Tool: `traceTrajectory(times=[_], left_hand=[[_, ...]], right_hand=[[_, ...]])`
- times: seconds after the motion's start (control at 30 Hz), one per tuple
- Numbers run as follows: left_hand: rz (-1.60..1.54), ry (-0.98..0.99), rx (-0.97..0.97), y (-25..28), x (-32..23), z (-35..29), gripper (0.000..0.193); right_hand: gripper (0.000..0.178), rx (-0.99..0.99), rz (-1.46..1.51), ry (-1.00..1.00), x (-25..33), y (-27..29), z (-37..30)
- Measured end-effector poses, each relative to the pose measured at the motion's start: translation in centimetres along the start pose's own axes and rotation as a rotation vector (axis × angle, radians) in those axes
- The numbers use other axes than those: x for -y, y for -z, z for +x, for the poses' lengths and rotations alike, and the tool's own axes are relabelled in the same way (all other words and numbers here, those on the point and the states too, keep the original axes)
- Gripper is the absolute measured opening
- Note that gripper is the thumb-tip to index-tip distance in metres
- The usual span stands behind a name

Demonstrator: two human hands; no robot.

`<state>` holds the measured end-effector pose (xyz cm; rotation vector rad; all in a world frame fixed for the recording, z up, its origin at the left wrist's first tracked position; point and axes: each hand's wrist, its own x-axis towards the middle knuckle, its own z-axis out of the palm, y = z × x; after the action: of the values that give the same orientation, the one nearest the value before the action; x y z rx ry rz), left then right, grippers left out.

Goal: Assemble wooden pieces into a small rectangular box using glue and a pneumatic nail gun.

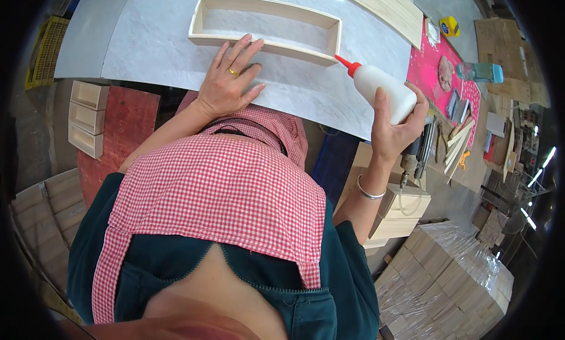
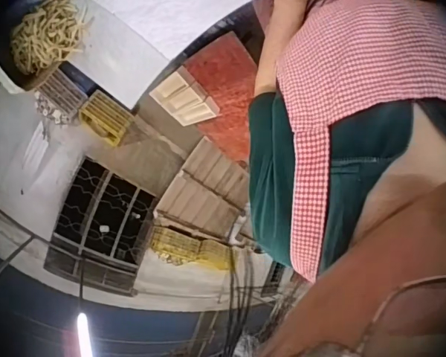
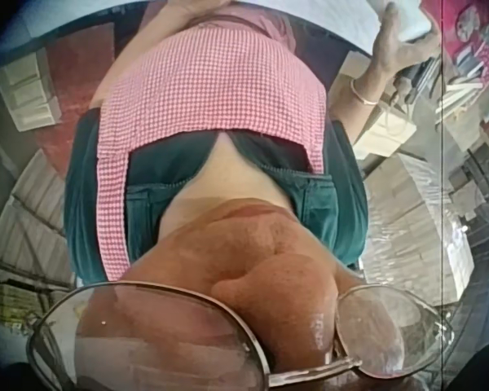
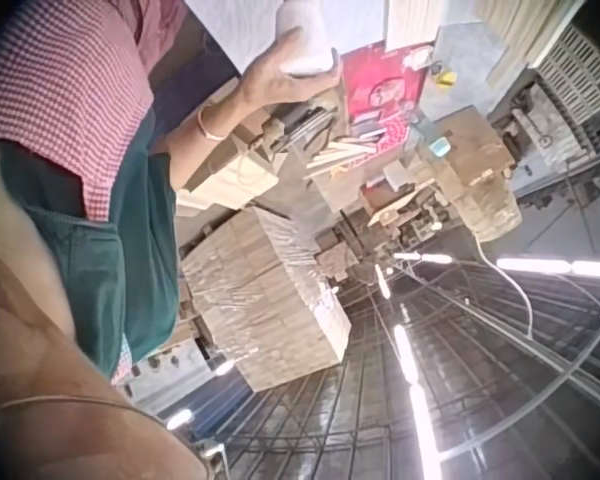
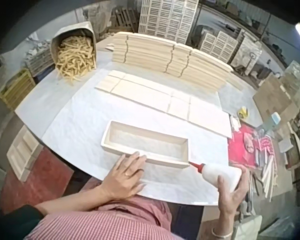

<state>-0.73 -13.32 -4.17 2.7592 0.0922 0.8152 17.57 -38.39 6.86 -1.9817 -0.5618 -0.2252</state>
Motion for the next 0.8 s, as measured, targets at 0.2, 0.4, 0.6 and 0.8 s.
traceTrajectory(times=[0.2,0.4,0.6,0.8], left_hand=[[0.016,-0.140,-0.083,-0.4,0.4,-0.1,0.031],[-0.024,-0.082,-0.005,-0.3,0.4,-0.9,0.032],[-0.014,-0.090,-0.039,-0.4,0.6,-1.0,0.033],[-0.018,-0.087,-0.063,-0.3,0.6,-0.5,0.032]], right_hand=[[0.050,0.155,0.332,-0.109,4.6,-8.0,-2.2],[0.051,0.323,0.365,0.080,7.4,-15.6,-3.0],[0.051,0.318,0.264,0.209,7.9,-17.0,-3.0],[0.050,0.274,0.178,0.226,7.1,-14.7,-2.5]])
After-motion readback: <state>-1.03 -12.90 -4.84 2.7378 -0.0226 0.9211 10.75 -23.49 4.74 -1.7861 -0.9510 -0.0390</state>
